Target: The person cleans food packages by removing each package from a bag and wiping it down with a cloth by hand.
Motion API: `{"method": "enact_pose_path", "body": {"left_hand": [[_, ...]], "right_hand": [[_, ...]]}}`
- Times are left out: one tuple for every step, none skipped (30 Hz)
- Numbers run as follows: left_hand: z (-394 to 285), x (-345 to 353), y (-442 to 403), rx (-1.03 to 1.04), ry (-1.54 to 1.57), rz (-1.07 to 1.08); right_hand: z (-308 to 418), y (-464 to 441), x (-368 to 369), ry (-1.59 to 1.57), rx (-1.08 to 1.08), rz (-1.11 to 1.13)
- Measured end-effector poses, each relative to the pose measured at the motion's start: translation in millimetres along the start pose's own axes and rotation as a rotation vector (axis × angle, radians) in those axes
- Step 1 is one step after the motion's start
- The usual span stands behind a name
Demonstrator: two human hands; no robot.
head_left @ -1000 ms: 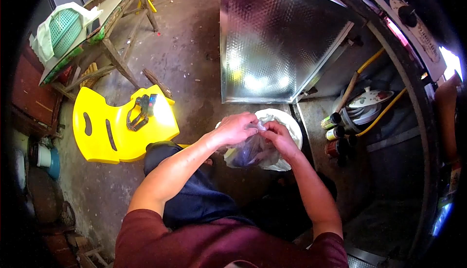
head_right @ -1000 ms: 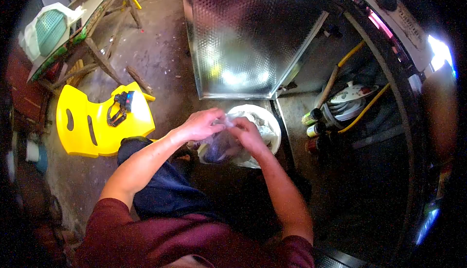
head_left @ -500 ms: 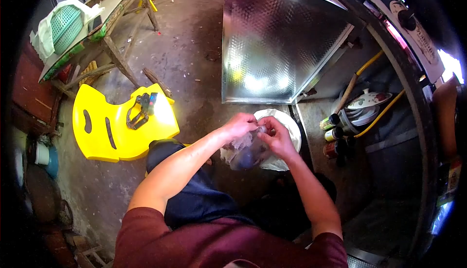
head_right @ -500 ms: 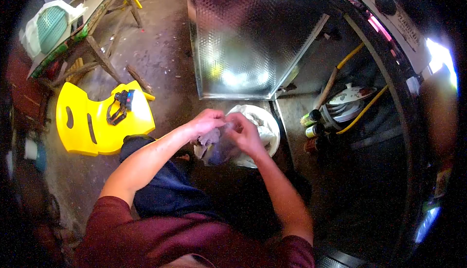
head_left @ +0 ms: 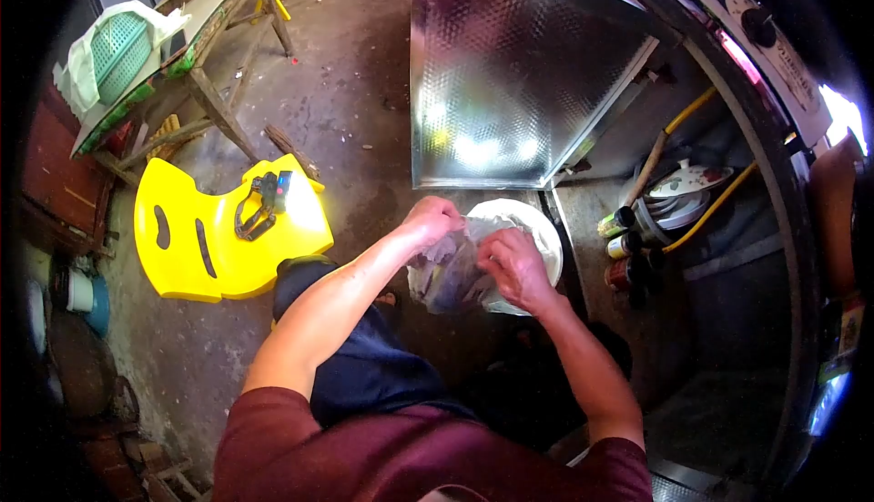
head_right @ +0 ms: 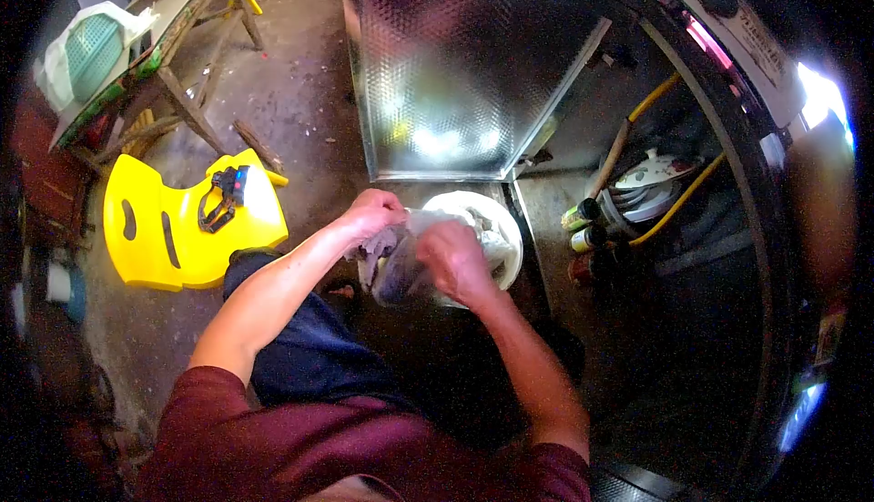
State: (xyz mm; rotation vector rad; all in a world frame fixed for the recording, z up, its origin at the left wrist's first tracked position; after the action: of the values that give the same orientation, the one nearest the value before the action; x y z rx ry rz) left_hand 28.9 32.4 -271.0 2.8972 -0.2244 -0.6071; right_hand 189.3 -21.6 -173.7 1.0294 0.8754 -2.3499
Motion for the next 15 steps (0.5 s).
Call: {"method": "enact_pose_path", "body": {"left_hand": [[-4.3, -2.2, 2.5, -0.010, -0.094, -0.039], [-7.7, -4.4, 4.4, -0.020, -0.191, -0.074], [-10.0, -5.8, 4.1, 0.006, -0.196, -0.101], [-12.0, -7.5, 3.8, 0.033, -0.199, -0.127], [-14.3, -9.6, 3.2, 0.060, -0.200, -0.155], [-16.2, -8.3, -0.5, 0.098, -0.193, -0.074], [-15.9, -5.7, -1.1, 0.089, -0.189, -0.044], [-15.5, -1.9, -1.1, 0.079, -0.186, -0.014], [-15.4, 1.4, -0.1, 0.068, -0.183, 0.015], [-19.8, 0.6, 2.1, 0.125, -0.109, -0.018], [-23.6, -0.8, 4.9, 0.180, -0.035, -0.050], [-30.7, -4.3, 8.2, 0.237, 0.039, -0.081], [-33.3, -16.8, 9.6, 0.237, 0.126, -0.176], [-35.4, -33.2, 10.7, 0.239, 0.215, -0.266], [-40.0, -48.6, 14.5, 0.242, 0.307, -0.352]], "right_hand": [[2.4, 2.9, 2.7, 0.009, -0.019, 0.041], [-3.3, 4.9, 5.4, 0.022, 0.016, 0.100], [-11.0, 6.1, 3.0, -0.052, 0.050, 0.060], [-20.1, 6.8, 0.7, -0.124, 0.084, 0.022], [-27.5, 7.5, -3.2, -0.195, 0.117, -0.016], [-20.8, 3.3, -14.9, -0.145, 0.203, -0.058], [-24.6, 4.2, -10.9, -0.104, 0.286, -0.031], [-30.8, 6.9, -5.3, -0.065, 0.369, -0.004], [-39.9, 11.6, 0.9, -0.028, 0.452, 0.024], [-53.0, 16.7, 9.8, -0.086, 0.464, 0.037], [-64.9, 22.7, 13.9, -0.126, 0.479, 0.022], [-66.6, 19.4, 11.4, -0.165, 0.492, 0.006], [-68.0, 16.2, 7.5, -0.203, 0.507, -0.012], [-66.3, 15.1, -6.8, -0.252, 0.471, -0.134], [-64.7, 18.8, -23.4, -0.303, 0.590, -0.146]]}}
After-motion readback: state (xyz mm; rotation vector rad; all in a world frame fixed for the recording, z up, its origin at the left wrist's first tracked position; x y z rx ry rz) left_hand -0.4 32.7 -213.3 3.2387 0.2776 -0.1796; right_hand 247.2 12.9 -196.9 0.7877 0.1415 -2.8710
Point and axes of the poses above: each hand's wrist, its own y-axis away from the middle knuckle, its own x-axis out of the palm, z = x × y, the point moved 7 cm from there along -y, towards the middle knuckle, and after that the axes turned 6 degrees about x, right-handed, at the moved point
